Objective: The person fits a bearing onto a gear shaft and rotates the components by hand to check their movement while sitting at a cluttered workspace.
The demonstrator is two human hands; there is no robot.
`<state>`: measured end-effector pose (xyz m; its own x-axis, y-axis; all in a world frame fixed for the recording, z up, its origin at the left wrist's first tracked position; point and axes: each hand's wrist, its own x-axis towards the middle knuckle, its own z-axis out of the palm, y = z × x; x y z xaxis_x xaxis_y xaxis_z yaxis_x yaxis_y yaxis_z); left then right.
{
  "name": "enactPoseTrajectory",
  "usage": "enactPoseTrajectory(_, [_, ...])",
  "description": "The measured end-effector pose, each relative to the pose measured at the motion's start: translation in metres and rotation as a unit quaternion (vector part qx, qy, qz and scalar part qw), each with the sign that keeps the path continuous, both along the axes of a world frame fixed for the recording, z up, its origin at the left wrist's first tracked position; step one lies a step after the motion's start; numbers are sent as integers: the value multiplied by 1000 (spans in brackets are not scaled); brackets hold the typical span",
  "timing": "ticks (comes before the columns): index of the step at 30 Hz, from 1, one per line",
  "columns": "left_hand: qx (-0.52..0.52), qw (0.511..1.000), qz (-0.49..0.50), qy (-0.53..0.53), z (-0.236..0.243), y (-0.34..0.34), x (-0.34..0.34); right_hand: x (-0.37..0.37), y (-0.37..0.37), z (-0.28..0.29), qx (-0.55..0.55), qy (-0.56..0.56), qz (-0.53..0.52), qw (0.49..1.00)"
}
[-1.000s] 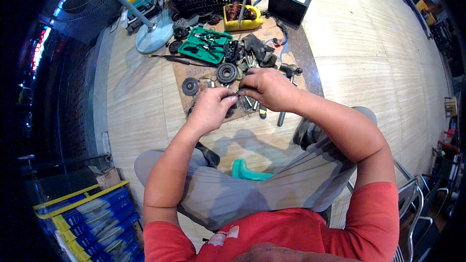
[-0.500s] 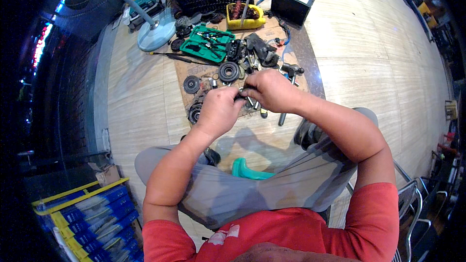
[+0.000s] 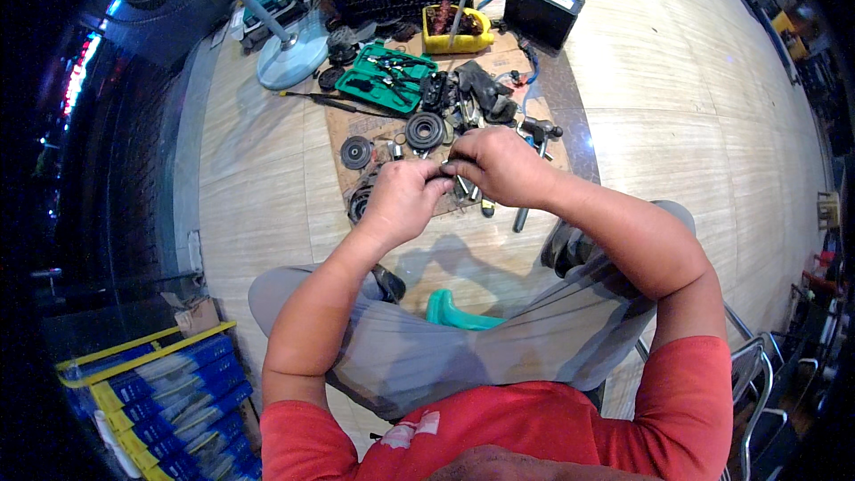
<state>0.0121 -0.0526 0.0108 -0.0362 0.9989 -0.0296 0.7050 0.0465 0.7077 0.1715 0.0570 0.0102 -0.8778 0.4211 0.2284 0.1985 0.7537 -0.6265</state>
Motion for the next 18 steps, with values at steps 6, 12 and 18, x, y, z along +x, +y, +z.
enactPoseTrajectory(6, [100, 993, 4, 67, 3, -1, 3, -1, 5, 6, -144, -34, -26, 989])
enactPoseTrajectory(12, [139, 983, 5, 124, -1, 0, 5, -2, 8, 1, -304, -71, -66, 948])
enactPoseTrajectory(18, [62, 994, 14, 91, 1, 1, 6, 1, 4, -8, -14, -20, -27, 999])
